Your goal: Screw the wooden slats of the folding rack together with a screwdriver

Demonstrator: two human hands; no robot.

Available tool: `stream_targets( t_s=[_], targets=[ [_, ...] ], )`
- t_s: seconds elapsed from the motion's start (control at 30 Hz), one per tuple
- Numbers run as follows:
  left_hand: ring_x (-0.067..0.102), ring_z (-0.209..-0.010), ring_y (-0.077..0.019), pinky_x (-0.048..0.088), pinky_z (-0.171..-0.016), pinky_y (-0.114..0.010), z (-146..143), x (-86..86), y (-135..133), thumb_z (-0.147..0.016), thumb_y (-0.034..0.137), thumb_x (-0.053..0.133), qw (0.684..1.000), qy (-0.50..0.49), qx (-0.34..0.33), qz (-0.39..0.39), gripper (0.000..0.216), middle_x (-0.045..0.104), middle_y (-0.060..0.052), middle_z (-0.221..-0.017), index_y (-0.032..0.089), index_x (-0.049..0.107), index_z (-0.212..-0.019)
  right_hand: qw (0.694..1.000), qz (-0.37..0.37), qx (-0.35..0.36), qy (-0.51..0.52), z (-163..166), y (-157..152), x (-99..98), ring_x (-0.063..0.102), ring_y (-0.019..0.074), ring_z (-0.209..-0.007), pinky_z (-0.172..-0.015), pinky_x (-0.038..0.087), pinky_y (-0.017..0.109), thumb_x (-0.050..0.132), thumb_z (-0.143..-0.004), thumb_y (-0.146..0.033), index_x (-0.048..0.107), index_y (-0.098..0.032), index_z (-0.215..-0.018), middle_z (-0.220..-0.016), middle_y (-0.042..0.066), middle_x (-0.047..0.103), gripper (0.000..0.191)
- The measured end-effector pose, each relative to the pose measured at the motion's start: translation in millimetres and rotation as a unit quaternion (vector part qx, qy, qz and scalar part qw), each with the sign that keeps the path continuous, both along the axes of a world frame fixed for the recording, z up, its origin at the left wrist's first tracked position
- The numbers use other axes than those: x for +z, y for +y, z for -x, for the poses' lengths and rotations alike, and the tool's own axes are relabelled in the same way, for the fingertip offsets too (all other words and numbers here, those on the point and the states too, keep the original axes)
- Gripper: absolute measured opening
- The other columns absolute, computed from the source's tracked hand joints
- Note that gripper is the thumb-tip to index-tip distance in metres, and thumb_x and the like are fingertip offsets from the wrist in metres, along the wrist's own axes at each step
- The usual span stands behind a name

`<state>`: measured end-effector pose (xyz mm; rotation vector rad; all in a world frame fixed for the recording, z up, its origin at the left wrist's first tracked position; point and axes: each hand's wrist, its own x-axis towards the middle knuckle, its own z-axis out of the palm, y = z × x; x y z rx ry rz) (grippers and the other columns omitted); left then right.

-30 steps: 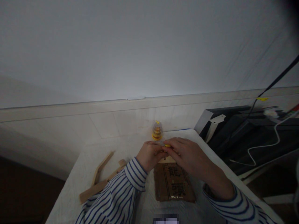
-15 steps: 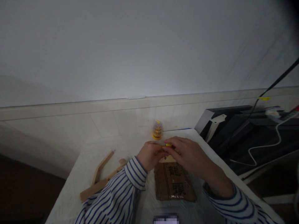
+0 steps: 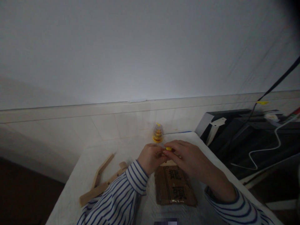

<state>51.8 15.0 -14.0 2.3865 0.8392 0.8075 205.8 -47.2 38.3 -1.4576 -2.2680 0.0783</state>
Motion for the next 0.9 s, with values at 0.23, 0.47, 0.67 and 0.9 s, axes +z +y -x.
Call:
stream_targets(
  t_s=[0.23, 0.47, 0.67, 0.9],
  targets=[
    [0.052, -0.055, -0.0109, 0.039, -0.057, -0.02, 0.0, -1.1, 0.1, -0.076, 0.028, 0.065, 1.0, -0.025, -0.014, -0.01, 0.017, 0.057, 0.001, -0.054, 0.015, 0.066, -0.065, 0.999, -0.021, 0.034, 0.022, -8.3, -1.4, 1.5, 0.056, 0.0206, -0.102, -0.087, 0.046, 0.038, 0.046, -0.087, -0.023, 0.055, -0.018, -0.115, -0.113, 0.008, 0.062, 0.029],
    [0.055, -0.058, -0.0122, 0.041, -0.06, -0.021, -1.3, 1.1, -0.4, -0.074, 0.025, 0.066, 1.0, -0.014, -0.003, -0.018, 0.015, 0.06, 0.0, -0.057, 0.015, 0.064, -0.064, 0.999, -0.012, 0.049, 0.004, -4.6, 0.1, 1.9, 0.058, 0.0209, -0.097, -0.085, 0.047, 0.04, 0.044, -0.088, -0.018, 0.059, -0.02, -0.111, -0.107, 0.007, 0.065, 0.028],
    [0.057, -0.058, -0.0127, 0.041, -0.061, -0.021, -0.7, 0.7, 0.1, -0.074, 0.027, 0.066, 1.0, -0.008, 0.008, -0.026, 0.017, 0.062, -0.001, -0.058, 0.015, 0.064, -0.063, 0.999, -0.016, 0.041, -0.004, -4.3, 3.3, -2.2, 0.058, 0.0218, -0.098, -0.085, 0.047, 0.04, 0.043, -0.088, -0.019, 0.06, -0.016, -0.109, -0.108, 0.009, 0.065, 0.027],
    [0.055, -0.059, -0.0127, 0.041, -0.061, -0.021, -0.8, 0.2, 0.4, -0.074, 0.025, 0.065, 1.0, 0.002, 0.01, -0.026, 0.017, 0.059, 0.0, -0.056, 0.015, 0.063, -0.061, 0.999, -0.007, 0.045, -0.014, -4.8, 1.3, -0.6, 0.057, 0.0217, -0.1, -0.087, 0.046, 0.04, 0.044, -0.088, -0.02, 0.059, -0.014, -0.11, -0.11, 0.011, 0.064, 0.028]
  ],
)
